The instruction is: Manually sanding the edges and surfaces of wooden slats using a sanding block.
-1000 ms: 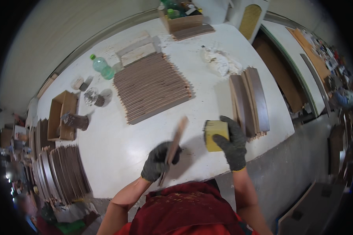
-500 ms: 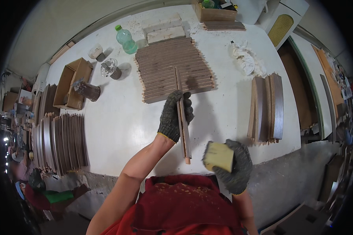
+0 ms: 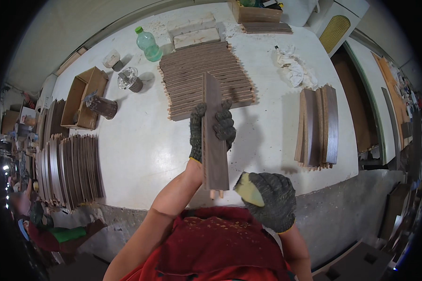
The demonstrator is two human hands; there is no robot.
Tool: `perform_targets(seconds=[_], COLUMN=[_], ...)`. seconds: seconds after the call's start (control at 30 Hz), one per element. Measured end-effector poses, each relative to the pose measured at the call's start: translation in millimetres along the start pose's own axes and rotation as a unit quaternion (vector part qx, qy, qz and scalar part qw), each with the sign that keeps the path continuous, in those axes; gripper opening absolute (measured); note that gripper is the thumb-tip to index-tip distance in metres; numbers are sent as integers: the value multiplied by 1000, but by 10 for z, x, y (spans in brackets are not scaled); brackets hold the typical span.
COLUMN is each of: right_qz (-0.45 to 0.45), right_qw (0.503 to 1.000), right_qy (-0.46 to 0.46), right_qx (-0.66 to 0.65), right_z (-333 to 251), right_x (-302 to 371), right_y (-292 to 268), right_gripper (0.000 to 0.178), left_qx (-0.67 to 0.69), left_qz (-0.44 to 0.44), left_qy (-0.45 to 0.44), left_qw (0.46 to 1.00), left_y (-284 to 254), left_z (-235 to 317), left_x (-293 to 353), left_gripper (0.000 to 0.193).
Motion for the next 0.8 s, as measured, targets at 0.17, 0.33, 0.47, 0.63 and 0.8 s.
perform_targets(seconds=[0.17,0.33,0.47,0.63,0.8], right_qz=[66,136,99,-25,-43], right_qw=[996,990,994,994,997], right_qy=[44,27,-49,-99,-7], right_qx=[28,-27,-10,39,69], right_z=[117,-71,-320,-345,37], right_x=[174,-51,-270,-261,42], right_y=[-63,-264,-286,-227,-17], right_gripper=[58,62,66,67,58], left_qx=[62,53,19,-26,4], left_qz=[-69,-57,-22,-11,0], left_qy=[-16,-28,-13,17,50], left_qw=[996,997,1000,999,999], left_y=[43,16,-74,-74,-2], left_z=[43,-44,-114,-51,67], left_x=[-36,-64,-83,-14,49], left_gripper=[55,55,64,60,57])
Point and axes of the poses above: each hand's wrist, its own x-axis away from the middle knuckle, its own y-axis out of the palm, z = x × y, the point moved 4 cm from there along -x, towards the middle knuckle, and after that the axes turned 10 degrees about -y, right-handed, at the moved point
